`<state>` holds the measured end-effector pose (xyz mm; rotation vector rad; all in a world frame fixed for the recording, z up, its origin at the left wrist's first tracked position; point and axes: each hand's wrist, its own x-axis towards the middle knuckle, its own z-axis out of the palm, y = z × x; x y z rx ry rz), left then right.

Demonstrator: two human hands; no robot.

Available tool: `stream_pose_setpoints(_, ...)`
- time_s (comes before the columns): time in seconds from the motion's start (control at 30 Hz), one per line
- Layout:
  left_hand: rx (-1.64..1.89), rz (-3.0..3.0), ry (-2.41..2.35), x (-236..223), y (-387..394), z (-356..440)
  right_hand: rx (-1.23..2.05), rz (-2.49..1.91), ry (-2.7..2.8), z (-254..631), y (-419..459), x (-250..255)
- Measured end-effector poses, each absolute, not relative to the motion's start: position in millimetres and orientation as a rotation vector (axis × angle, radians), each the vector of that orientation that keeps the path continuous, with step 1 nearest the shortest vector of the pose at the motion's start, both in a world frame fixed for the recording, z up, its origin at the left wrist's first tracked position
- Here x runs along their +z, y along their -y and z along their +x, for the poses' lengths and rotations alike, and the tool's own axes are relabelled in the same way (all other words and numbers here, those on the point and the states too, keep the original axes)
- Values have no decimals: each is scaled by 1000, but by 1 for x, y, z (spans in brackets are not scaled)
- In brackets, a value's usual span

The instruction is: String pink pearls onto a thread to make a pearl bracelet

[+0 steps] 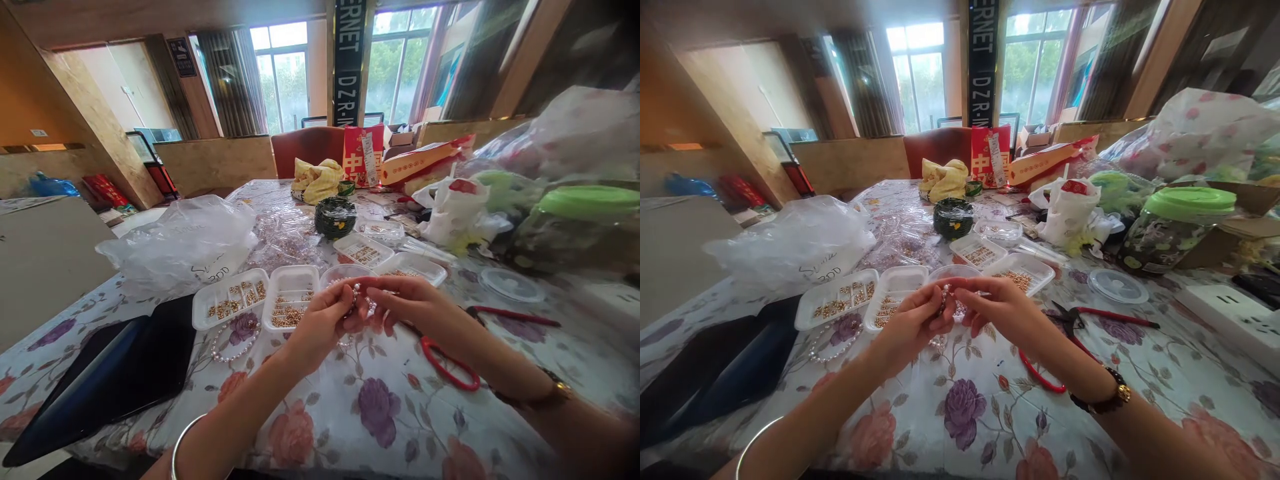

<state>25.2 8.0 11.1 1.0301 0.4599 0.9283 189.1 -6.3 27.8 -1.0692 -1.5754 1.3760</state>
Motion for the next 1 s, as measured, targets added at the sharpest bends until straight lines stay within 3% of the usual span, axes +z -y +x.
stream_pose_setpoints(0.37, 860, 1031, -455, 7, -9, 25, 1593, -932, 1386, 183, 4, 4)
stream_pose_setpoints(1.0, 794, 1150, -632, 12, -7, 21, 766, -1268, 1731, 184, 6, 14)
